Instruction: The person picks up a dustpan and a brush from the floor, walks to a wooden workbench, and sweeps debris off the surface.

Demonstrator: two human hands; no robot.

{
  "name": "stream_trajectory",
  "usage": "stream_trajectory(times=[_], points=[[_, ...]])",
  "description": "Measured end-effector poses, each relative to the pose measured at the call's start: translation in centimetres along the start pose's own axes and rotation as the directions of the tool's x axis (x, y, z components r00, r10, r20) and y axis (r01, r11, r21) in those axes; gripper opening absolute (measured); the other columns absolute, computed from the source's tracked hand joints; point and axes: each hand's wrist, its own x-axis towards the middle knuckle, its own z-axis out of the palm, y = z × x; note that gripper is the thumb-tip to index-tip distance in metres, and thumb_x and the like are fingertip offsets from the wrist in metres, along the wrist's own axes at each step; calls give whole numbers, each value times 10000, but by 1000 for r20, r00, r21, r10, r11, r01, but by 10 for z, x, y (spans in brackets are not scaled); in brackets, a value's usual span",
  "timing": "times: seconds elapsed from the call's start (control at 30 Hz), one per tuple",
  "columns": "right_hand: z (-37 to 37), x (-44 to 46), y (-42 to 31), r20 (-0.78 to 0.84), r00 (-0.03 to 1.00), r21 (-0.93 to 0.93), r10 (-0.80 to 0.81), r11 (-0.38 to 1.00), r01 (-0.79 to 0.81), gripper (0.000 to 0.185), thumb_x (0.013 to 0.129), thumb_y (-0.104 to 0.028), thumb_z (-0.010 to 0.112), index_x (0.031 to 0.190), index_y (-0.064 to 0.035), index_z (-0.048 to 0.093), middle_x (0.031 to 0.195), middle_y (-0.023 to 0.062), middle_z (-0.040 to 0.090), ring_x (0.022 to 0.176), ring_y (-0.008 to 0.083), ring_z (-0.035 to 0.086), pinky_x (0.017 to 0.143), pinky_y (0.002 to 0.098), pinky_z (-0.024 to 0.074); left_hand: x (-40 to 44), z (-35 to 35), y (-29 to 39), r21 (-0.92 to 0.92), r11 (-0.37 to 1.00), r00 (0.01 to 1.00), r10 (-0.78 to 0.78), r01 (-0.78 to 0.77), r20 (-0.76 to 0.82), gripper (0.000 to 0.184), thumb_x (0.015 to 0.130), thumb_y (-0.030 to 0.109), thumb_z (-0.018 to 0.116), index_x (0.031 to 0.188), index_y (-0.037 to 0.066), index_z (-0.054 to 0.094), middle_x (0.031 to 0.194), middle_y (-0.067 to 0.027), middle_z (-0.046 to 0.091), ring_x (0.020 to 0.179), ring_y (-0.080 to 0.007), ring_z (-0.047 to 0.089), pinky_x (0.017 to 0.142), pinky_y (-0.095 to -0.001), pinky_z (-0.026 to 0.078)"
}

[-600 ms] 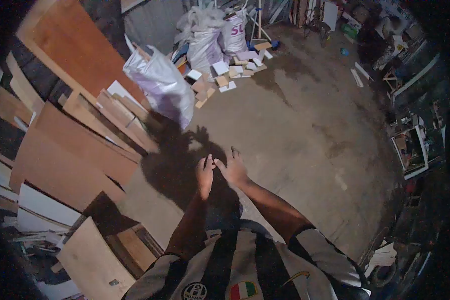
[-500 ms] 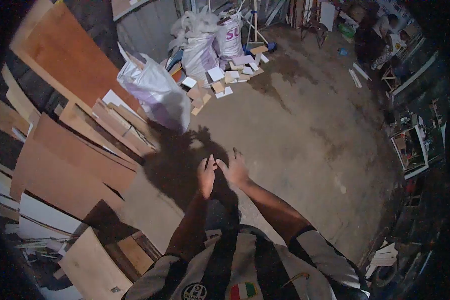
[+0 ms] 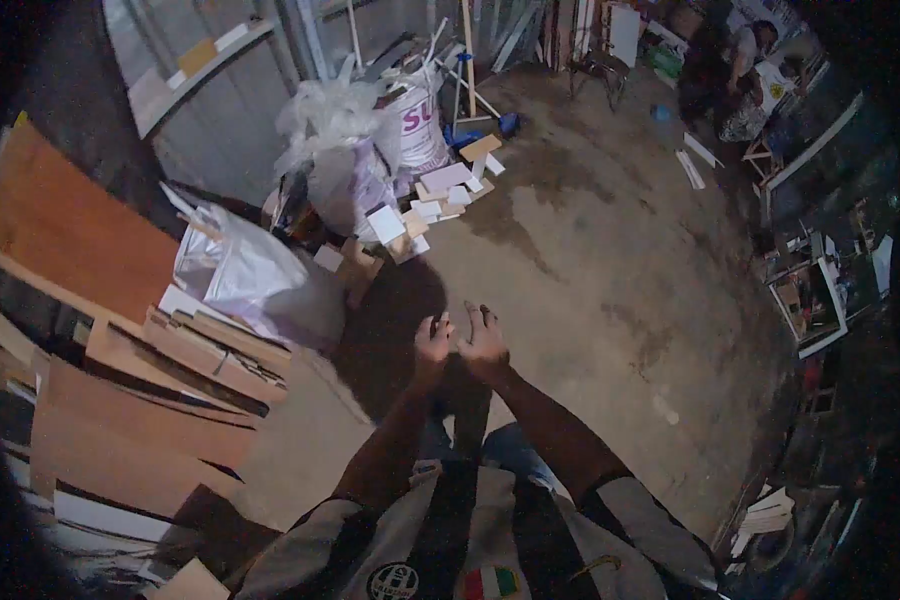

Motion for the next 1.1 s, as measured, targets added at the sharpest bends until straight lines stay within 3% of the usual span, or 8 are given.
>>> stream_trajectory(times=[0.07, 0.17, 0.2, 0.27, 0.5, 0.57, 0.77, 1.1], points=[[-18, 38, 11, -7, 1000, 38, 7, 999, -6, 651, 827, -413, 555, 1349, -81, 350, 1309, 294, 373, 1221, 446, 360, 985, 486, 358, 37, 20, 4, 590, 614, 812, 569, -524, 130, 315, 896, 219, 573, 1125, 4, 568, 928, -147, 603, 856, -252, 614, 742, -343, 485], [-41, 95, 35, -35, 997, 32, -67, 997, 68, 649, 829, -418, 564, 1351, -93, 354, 1323, 284, 367, 1208, 439, 386, 978, 484, 369, 93, 61, -13, 717, 449, 776, 597, -533, 204, 294, 898, 238, 569, 1100, 26, 589, 921, -114, 610, 889, -215, 602, 771, -363, 470], [-42, 113, 47, -31, 997, 35, -65, 997, 66, 649, 829, -418, 564, 1351, -93, 354, 1323, 284, 367, 1208, 439, 386, 978, 484, 369, 107, 75, 0, 719, 449, 779, 593, -531, 206, 294, 898, 238, 569, 1100, 26, 589, 921, -114, 610, 889, -215, 602, 771, -363, 470], [-44, 154, 75, -31, 997, 110, 71, 992, -67, 647, 835, -426, 571, 1349, -93, 362, 1324, 284, 375, 1206, 429, 400, 978, 476, 373, 137, 110, 44, 48, 987, 988, -156, 156, 4, 312, 890, 283, 573, 1063, 26, 600, 928, -115, 618, 869, -197, 597, 754, -340, 470], [-105, 299, 150, 77, 996, 93, 32, 995, -39, 664, 848, -450, 559, 1351, -66, 357, 1326, 275, 381, 1235, 417, 367, 995, 466, 358, 266, 223, -2, 140, 946, 957, -287, 291, -49, 348, 879, 346, 570, 1014, 29, 612, 935, -143, 632, 842, -245, 593, 728, -380, 463], [-127, 339, 170, 41, 998, 103, -45, 994, 41, 667, 848, -456, 557, 1351, -66, 357, 1327, 274, 381, 1228, 420, 373, 993, 469, 358, 297, 256, -11, 564, 822, 996, 86, -76, 9, 350, 875, 350, 576, 1004, 27, 616, 913, -148, 634, 814, -243, 600, 715, -387, 466], [-160, 454, 215, 58, 997, -8, -52, 999, 53, 665, 840, -459, 562, 1349, -78, 368, 1337, 248, 385, 1225, 411, 379, 994, 477, 355, 392, 328, 81, 40, 982, 966, -172, 183, -195, 364, 875, 330, 571, 1003, -9, 605, 891, -176, 630, 796, -284, 608, 723, -384, 471], [-169, 681, 258, 88, 994, -65, -57, 996, 63, 660, 828, -416, 586, 1345, -65, 372, 1323, 219, 396, 1230, 397, 368, 992, 476, 356, 603, 418, -11, 166, 986, 993, 3, 18, -121, 379, 880, 308, 558, 1044, -33, 582, 998, -216, 591, 918, -303, 585, 797, -363, 452]])
